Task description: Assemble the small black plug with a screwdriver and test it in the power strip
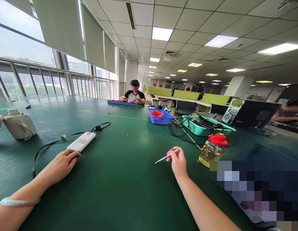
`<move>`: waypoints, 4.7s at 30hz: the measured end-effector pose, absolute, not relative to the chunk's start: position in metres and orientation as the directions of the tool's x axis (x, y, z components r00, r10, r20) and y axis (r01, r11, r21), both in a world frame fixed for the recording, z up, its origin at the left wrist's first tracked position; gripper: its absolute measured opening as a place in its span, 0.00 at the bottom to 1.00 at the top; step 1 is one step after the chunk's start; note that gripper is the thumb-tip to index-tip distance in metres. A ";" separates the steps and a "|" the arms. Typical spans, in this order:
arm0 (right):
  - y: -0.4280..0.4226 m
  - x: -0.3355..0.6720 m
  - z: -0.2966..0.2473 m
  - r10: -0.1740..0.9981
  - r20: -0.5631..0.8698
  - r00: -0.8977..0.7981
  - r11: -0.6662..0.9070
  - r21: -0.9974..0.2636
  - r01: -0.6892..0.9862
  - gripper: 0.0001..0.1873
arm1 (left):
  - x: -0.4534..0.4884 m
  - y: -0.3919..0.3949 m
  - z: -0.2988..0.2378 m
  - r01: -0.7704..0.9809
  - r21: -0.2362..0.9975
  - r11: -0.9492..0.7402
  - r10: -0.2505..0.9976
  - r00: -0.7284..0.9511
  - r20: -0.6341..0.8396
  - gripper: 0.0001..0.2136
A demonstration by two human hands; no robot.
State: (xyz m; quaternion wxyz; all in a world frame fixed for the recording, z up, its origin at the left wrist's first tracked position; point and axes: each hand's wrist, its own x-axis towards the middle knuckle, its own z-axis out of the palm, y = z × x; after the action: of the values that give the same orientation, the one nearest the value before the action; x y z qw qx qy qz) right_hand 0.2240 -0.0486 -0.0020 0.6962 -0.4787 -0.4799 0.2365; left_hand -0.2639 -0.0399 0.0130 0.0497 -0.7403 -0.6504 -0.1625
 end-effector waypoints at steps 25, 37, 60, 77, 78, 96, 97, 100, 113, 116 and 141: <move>-0.046 0.225 -0.007 0.792 0.453 0.411 0.444 -0.888 0.122 0.17 | -0.253 -0.050 0.021 0.981 0.117 -0.155 0.964 0.124 0.237 0.21; -0.047 0.224 -0.004 0.790 0.448 0.418 0.420 -0.893 0.162 0.16 | -0.247 -0.053 0.026 0.993 0.095 -0.066 0.982 0.048 0.185 0.21; -0.055 0.220 0.002 0.785 0.533 0.316 0.450 -0.841 0.299 0.11 | -0.240 -0.054 0.041 0.993 0.051 -0.110 0.935 0.086 0.343 0.21; -0.090 0.198 0.027 0.724 0.669 -0.170 0.637 -0.552 0.538 0.09 | 0.017 -0.015 0.033 0.673 0.282 -0.684 0.730 0.631 0.263 0.16; -0.088 0.199 0.027 0.722 0.674 -0.155 0.636 -0.559 0.532 0.12 | 0.017 -0.011 0.028 0.665 0.326 -0.672 0.740 0.623 0.254 0.17; -0.094 0.195 0.024 0.629 0.657 -0.416 0.711 -0.271 0.649 0.10 | 0.004 0.003 0.000 0.649 0.493 -0.580 0.807 0.540 0.239 0.19; -0.095 0.193 0.024 0.602 0.658 -0.452 0.728 -0.219 0.650 0.10 | 0.004 0.002 0.000 0.651 0.491 -0.579 0.808 0.538 0.239 0.19; -0.096 0.189 0.024 0.561 0.640 -0.525 0.742 -0.108 0.662 0.10 | 0.004 0.002 -0.001 0.653 0.492 -0.576 0.811 0.533 0.243 0.20; -0.098 0.182 0.022 0.573 0.504 -0.646 0.700 0.107 0.706 0.08 | 0.004 0.000 0.001 0.670 0.503 -0.546 0.831 0.511 0.221 0.22; -0.099 0.180 0.022 0.572 0.490 -0.658 0.691 0.143 0.708 0.05 | 0.004 0.001 0.000 0.668 0.506 -0.546 0.830 0.513 0.219 0.21; -0.093 0.179 0.015 0.658 0.432 -0.617 0.652 0.083 0.753 0.07 | 0.005 0.003 0.008 0.669 0.567 -0.480 0.865 0.468 0.180 0.17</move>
State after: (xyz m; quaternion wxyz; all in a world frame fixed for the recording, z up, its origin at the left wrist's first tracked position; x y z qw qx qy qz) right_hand 0.1790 -0.0932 0.0146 0.1852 -0.3964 -0.8899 -0.1292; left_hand 0.0051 0.0028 0.0084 -0.2146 -0.8293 -0.4626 -0.2285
